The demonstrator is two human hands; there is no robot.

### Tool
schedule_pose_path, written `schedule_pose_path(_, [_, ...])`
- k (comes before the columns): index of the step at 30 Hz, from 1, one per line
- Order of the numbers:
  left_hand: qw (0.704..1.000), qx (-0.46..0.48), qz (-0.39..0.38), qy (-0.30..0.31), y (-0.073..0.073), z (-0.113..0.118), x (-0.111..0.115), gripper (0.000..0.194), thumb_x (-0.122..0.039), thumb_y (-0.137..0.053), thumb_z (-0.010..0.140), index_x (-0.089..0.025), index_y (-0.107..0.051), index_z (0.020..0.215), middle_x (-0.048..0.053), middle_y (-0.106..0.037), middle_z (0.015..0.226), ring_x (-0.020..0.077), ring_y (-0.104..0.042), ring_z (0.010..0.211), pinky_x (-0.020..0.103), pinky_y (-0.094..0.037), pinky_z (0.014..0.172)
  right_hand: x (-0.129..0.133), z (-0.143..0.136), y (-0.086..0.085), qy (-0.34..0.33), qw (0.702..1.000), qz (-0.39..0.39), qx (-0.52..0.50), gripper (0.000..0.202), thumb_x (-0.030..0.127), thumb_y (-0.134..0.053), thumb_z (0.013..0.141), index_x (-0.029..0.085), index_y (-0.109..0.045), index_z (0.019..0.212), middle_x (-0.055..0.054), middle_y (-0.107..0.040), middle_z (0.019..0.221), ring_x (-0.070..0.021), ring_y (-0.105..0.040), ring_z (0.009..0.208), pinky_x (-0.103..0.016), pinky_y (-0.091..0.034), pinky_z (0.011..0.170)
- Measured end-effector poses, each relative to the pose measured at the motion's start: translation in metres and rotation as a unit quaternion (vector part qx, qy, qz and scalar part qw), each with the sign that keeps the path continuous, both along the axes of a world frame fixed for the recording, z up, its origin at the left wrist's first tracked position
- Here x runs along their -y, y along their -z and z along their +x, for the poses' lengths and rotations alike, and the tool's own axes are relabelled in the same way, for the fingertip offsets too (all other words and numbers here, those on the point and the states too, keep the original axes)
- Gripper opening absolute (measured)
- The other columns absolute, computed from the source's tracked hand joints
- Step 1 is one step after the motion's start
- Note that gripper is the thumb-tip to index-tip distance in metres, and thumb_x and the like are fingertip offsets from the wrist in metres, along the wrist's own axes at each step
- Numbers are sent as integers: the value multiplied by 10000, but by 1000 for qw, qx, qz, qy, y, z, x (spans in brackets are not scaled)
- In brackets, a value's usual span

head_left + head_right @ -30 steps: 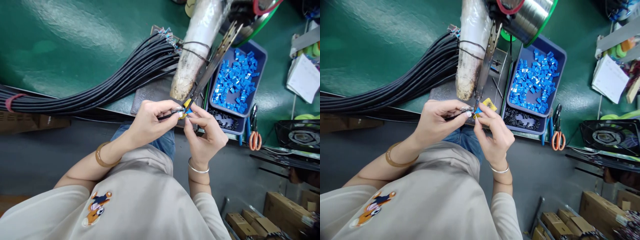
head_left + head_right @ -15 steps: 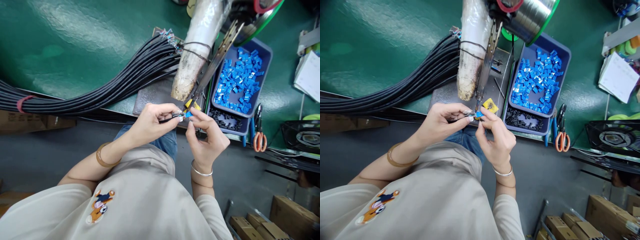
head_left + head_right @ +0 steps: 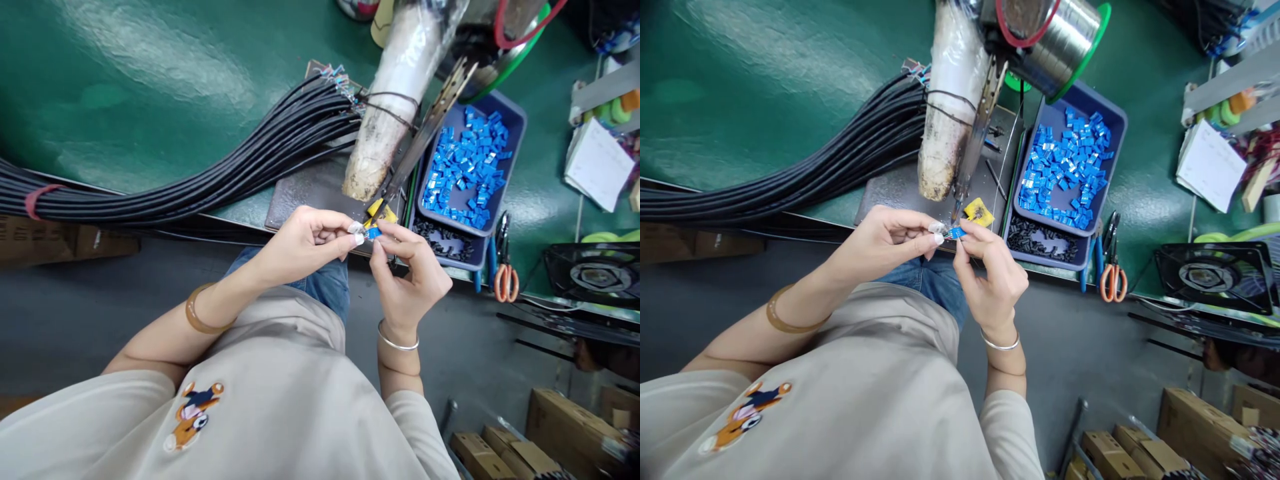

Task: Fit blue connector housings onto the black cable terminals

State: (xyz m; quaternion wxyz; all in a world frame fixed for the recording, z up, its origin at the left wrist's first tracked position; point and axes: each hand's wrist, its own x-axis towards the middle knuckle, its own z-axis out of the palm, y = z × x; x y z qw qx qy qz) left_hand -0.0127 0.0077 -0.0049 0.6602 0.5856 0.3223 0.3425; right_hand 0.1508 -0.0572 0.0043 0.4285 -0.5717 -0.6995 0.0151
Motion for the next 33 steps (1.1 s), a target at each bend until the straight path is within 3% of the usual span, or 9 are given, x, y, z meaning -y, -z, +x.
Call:
schedule_pose_path(7, [999, 9, -12, -48, -1, 6, 0, 121, -220, -674, 788, -119, -680, 723, -24, -506, 575, 42, -414, 503, 165, -340, 460, -1, -2, -1, 0, 1000, 26, 4, 157, 87, -676, 808, 217, -626, 880, -10, -753, 1003, -154, -738, 923, -292, -617, 808])
schedule_pose_path(22, [996, 2, 49, -79, -5, 12, -4, 78, -152, -652, 779, -118, -700, 727, -15, -557, 593, 42, -447, 535, 133, -378, 484, -7, -4, -1, 17, 999, 43, 2, 207, 59, -723, 773, 215, -676, 901, -13, -749, 1040, -145, -730, 903, -283, -615, 829])
schedule_pose_path(33, [999, -35, 2, -22, -3, 6, 1, 136, -206, -626, 835, -117, -673, 744, -32, -451, 584, 44, -364, 519, 171, -302, 467, 1, -5, 0, 22, 999, 31, 21, 178, 69, -700, 784, 210, -610, 845, -11, -767, 980, -121, -739, 808, -235, -600, 726])
